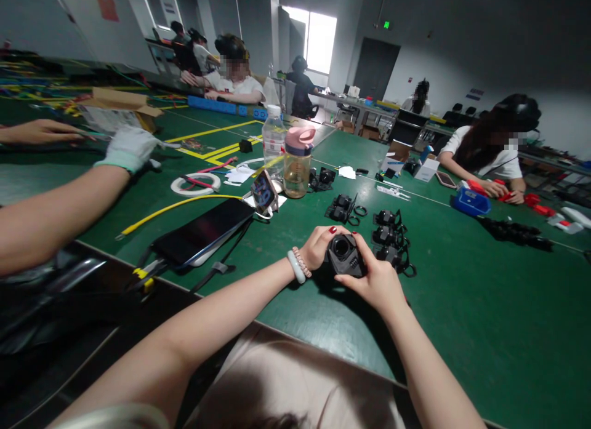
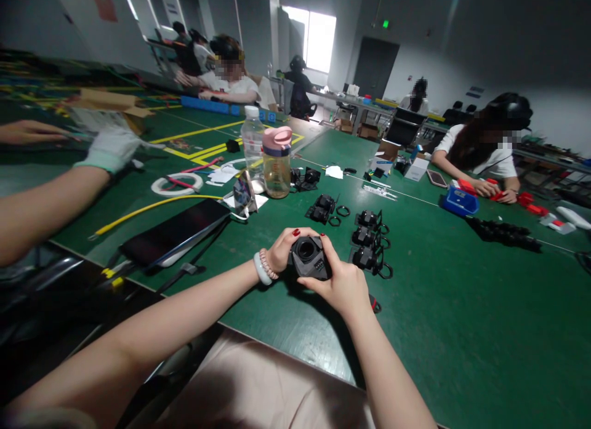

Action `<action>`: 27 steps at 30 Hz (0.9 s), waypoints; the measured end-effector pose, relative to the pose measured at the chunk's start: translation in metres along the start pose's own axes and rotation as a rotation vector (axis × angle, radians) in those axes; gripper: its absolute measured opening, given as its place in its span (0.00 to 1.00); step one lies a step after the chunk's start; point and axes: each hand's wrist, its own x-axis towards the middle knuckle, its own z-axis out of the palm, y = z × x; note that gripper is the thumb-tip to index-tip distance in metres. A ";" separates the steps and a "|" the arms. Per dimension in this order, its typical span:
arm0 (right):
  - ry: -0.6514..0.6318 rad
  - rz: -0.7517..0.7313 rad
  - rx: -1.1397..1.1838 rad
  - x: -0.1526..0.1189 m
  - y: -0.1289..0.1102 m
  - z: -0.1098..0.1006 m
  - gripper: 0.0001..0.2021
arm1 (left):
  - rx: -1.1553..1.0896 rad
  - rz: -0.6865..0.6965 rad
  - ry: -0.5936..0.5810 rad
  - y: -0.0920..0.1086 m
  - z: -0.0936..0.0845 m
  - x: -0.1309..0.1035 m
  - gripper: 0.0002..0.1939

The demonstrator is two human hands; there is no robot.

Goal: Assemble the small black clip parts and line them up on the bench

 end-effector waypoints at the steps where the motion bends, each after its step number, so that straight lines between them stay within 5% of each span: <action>1: 0.001 0.002 -0.001 0.000 0.000 0.000 0.40 | 0.002 -0.001 0.003 -0.001 0.000 0.000 0.24; 27: 0.005 0.009 0.064 -0.005 -0.005 -0.001 0.40 | 0.102 0.057 0.081 0.007 0.005 -0.009 0.23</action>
